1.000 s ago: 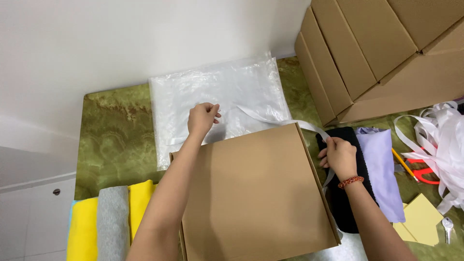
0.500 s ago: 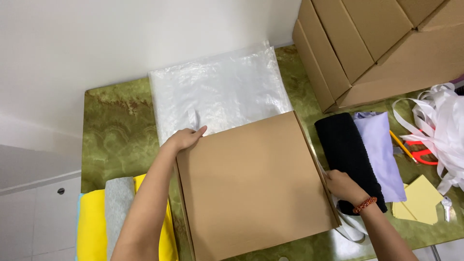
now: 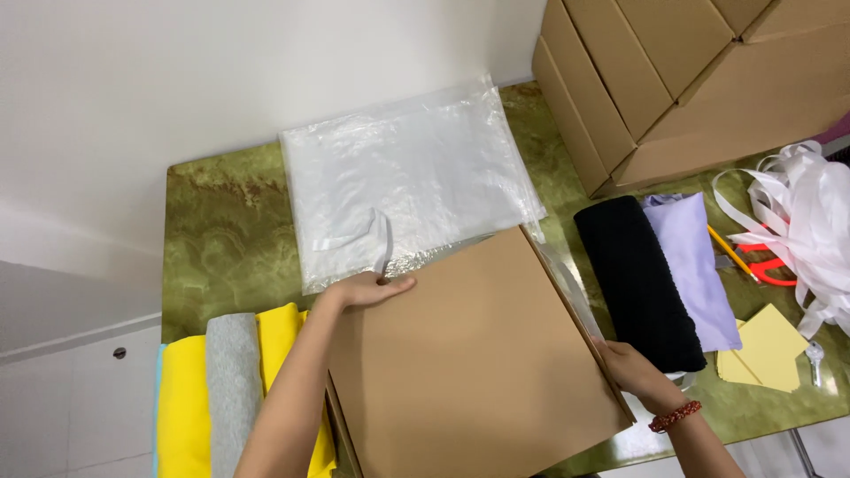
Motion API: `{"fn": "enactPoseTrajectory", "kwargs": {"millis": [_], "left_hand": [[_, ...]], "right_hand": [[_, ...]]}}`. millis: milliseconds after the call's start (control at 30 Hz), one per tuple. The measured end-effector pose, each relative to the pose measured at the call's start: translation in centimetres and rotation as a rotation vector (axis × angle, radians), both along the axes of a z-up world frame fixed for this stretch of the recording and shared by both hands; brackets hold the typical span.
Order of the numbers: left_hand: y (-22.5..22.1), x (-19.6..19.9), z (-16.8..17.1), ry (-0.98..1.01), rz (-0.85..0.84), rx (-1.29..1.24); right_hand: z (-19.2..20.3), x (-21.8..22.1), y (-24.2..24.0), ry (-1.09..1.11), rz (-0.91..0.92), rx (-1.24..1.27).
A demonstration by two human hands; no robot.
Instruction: Packing an item into a cardboard box, tying a ribbon around it, and attaching a handwritten sticky note
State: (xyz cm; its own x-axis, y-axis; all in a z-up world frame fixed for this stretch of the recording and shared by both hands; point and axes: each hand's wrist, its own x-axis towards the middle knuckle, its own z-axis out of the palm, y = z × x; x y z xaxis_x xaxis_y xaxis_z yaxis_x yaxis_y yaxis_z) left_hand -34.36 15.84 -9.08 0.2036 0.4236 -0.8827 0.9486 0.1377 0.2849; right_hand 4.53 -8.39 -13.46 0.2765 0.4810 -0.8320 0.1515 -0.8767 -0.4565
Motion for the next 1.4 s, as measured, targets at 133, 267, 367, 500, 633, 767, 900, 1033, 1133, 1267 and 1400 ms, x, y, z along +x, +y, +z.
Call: {"fn": "enactPoseTrajectory", "kwargs": {"millis": [133,267,367,500,633,767,900,1033,1133,1267,1400], "left_hand": [[-0.6,0.1,2.5,-0.052,-0.049,-0.105],[-1.2,0.1,0.6,0.033,0.024,0.043],[-2.0,-1.3,-1.8,0.031,0.016,0.155],[-2.1,-3.6,-4.1,0.084,0.014,0.266],[-2.9,-4.8,-4.0,0.114,0.021,0.294],[-4.0,-4.2,-2.0,0.122,0.101,0.395],[-3.2,-3.6,-2.0,0.131,0.140,0.464],[-2.4,-3.8,-2.7,0.094,0.158,0.508],[-2.8,-4.2,-2.1,0.091,0.191,0.518],[-4.4,-4.1,-0.2,0.133,0.174,0.469],[-7.0,-2.8,2.6,0.168,0.215,0.452]], "right_hand": [[0.0,0.9,-1.5,0.044,0.014,-0.009],[-5.9,3.2,-3.2,0.154,0.046,0.115],[-4.5,2.2,-2.9,0.246,-0.072,0.132],[-2.8,1.9,-3.7,0.278,-0.229,0.087],[-8.2,4.6,-6.0,0.267,-0.193,0.092],[-10.5,4.8,-8.3,0.355,-0.243,0.252],[-10.8,5.1,-8.6,0.422,-0.330,0.339],[-13.4,6.4,-7.1,0.483,-0.451,0.337],[-16.2,7.3,-7.1,0.543,-0.575,0.328],[-20.3,8.0,-9.4,0.632,-0.739,0.325],[-24.5,7.6,-10.7,0.732,-0.894,0.321]]}}
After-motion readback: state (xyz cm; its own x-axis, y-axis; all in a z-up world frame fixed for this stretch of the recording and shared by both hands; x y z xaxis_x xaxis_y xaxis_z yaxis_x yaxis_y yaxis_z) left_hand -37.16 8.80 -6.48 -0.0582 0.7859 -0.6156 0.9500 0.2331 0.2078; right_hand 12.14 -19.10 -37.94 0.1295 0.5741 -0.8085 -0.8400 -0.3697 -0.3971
